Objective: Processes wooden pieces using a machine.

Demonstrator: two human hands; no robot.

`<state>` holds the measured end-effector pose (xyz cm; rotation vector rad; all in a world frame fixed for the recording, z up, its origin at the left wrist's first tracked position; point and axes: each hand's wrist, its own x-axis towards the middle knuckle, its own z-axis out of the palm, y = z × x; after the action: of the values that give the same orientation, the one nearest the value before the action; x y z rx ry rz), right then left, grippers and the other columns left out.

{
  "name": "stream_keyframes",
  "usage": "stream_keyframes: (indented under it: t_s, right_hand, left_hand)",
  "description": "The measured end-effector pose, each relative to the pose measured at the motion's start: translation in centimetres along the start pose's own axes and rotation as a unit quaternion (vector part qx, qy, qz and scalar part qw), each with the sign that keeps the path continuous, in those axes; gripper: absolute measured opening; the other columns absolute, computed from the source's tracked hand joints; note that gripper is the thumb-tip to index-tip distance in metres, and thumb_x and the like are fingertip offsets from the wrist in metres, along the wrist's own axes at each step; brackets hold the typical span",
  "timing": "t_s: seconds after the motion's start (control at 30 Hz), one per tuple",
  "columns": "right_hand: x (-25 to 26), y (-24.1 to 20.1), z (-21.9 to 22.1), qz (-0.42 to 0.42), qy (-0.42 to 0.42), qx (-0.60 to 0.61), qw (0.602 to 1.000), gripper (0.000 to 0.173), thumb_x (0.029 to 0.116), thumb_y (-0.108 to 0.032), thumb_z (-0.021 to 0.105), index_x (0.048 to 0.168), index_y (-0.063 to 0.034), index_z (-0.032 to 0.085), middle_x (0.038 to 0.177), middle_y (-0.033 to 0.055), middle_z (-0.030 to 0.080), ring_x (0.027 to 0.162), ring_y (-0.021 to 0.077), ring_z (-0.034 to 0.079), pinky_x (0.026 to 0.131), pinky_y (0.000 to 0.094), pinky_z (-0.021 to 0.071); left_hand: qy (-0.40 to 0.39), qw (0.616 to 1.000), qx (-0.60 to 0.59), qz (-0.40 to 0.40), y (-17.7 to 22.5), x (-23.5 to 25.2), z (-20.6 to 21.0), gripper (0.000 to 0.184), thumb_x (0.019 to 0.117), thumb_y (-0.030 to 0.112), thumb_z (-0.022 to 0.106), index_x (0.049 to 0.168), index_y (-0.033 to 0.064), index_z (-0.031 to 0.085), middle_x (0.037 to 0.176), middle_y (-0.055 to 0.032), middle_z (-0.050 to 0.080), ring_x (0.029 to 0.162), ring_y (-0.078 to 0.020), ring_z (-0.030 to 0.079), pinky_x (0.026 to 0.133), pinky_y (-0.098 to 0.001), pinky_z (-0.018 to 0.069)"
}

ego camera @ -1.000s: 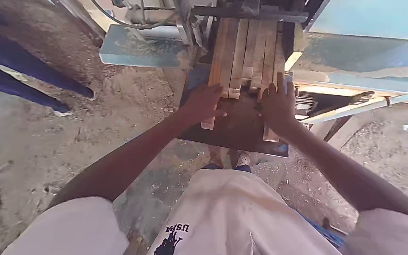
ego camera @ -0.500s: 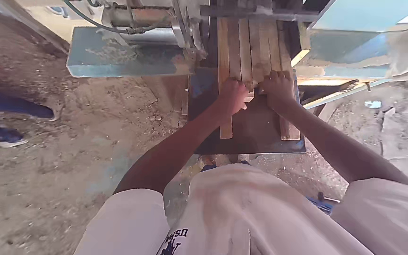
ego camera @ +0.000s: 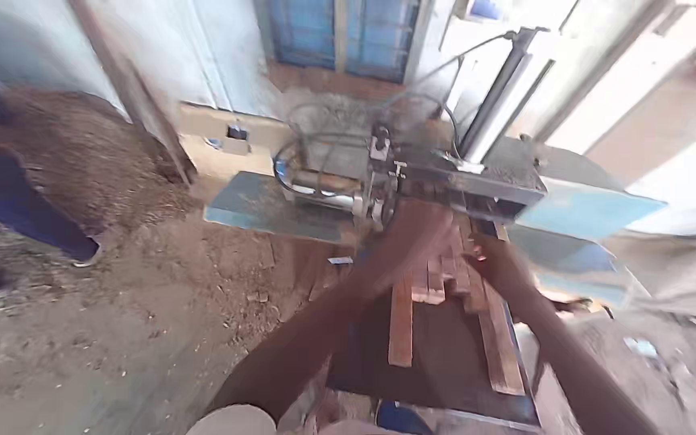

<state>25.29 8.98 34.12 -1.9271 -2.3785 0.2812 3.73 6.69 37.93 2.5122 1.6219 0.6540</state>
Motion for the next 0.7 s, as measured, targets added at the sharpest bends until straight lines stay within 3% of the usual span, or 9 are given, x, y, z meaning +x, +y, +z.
stream_keyframes:
  t_s: [0.03,0.1,0.2,0.3,0.37,0.47,0.57,0.63,0.7]
  right_hand:
    - [-0.3,0.3,-2.5,-0.026,0.052,0.004,0.998,0.043,0.0999,-0.032,0.065,0.134,-0.0058,0.064,0.119,0.0235,0.07,0.109,0.0459,0.067,0.089,0.0702,0.0496]
    - [0.2,1.2,-7.6,-0.116,0.189,-0.01,0.975,0.039,0.1002,-0.032,0.065,0.126,-0.0035,0.067,0.107,0.0233,0.072,0.096,0.0461,0.071,0.079,0.0713,0.0522]
    - [3.8,1.6,-15.1,-0.213,0.335,-0.025,0.918,0.038,0.1041,-0.03,0.057,0.125,0.0007,0.066,0.103,0.023,0.072,0.091,0.0453,0.071,0.076,0.0684,0.0527]
    - [10.1,0.5,-21.7,-0.232,0.413,-0.018,0.881,0.036,0.1057,-0.028,0.049,0.109,0.0036,0.067,0.096,0.0262,0.07,0.089,0.0485,0.069,0.072,0.0691,0.0502]
    - [13.9,-1.6,-25.8,-0.206,0.419,-0.015,0.884,0.038,0.1059,-0.026,0.044,0.105,0.005,0.066,0.097,0.0298,0.069,0.094,0.0528,0.068,0.074,0.0714,0.0478]
    - [19.8,-5.2,-30.5,-0.155,0.366,-0.054,0.916,0.037,0.105,-0.023,0.044,0.127,0.0011,0.063,0.121,0.0331,0.065,0.115,0.0563,0.061,0.085,0.076,0.0453]
    - [25.7,-7.0,-32.2,-0.124,0.328,-0.09,0.932,0.058,0.094,-0.013,0.058,0.149,-0.0005,0.046,0.138,0.0372,0.053,0.123,0.062,0.052,0.087,0.0814,0.0398]
    - [27.7,-7.4,-32.3,-0.124,0.323,-0.105,0.932,0.057,0.0928,-0.014,0.063,0.145,0.0016,0.048,0.134,0.0395,0.055,0.121,0.0638,0.052,0.086,0.0827,0.0393]
    - [28.3,-7.3,-32.4,-0.141,0.323,-0.112,0.929,0.044,0.0971,-0.021,0.061,0.135,0.0013,0.058,0.132,0.0387,0.057,0.122,0.0629,0.053,0.09,0.0832,0.0382]
  left_hand:
    - [0.131,0.99,0.046,0.021,-1.8,1.6,-2.6,0.036,0.1043,0.037,0.055,0.103,0.0062,0.072,0.103,-0.0161,0.071,0.1,-0.0348,0.068,0.088,-0.0553,0.0537]
    - [0.257,0.958,0.129,0.004,-5.6,5.7,-7.2,0.049,0.1041,0.042,0.051,0.132,0.0038,0.065,0.134,-0.0217,0.063,0.129,-0.0421,0.055,0.105,-0.0603,0.0432]
    - [0.174,0.974,0.113,-0.096,-8.9,8.6,-7.1,0.066,0.1088,0.048,0.037,0.16,0.006,0.032,0.165,-0.0194,0.031,0.156,-0.0411,0.017,0.122,-0.0616,0.0198]
    - [0.205,0.971,0.053,-0.112,-10.4,8.9,-2.4,0.058,0.111,0.038,0.034,0.158,0.0036,0.036,0.16,-0.0199,0.041,0.152,-0.044,0.027,0.121,-0.0626,0.0246]
    - [0.207,0.969,0.034,-0.131,-10.5,8.8,-2.4,0.059,0.1111,0.041,0.032,0.161,0.0082,0.031,0.163,-0.0139,0.037,0.155,-0.0388,0.022,0.122,-0.0603,0.0233]
    - [0.23,0.963,0.04,-0.132,-10.6,8.5,-1.7,0.062,0.1097,0.045,0.028,0.161,0.0098,0.031,0.163,-0.0115,0.038,0.156,-0.0367,0.022,0.123,-0.0583,0.0228]
    - [0.234,0.962,0.033,-0.137,-9.4,6.5,-1.3,0.068,0.1085,0.05,0.027,0.163,0.0098,0.023,0.168,-0.0092,0.03,0.158,-0.0335,0.012,0.125,-0.0581,0.0138]
    - [0.258,0.958,0.018,-0.121,-7.7,2.7,0.4,0.076,0.1062,0.057,0.027,0.164,0.009,0.019,0.171,-0.008,0.022,0.159,-0.032,0.007,0.125,-0.0626,0.0088]
    - [0.309,0.944,-0.012,-0.112,-5.9,-2.5,3.5,0.081,0.1035,0.066,0.027,0.161,0.009,0.032,0.165,-0.0108,0.036,0.156,-0.0345,0.021,0.122,-0.066,0.015]
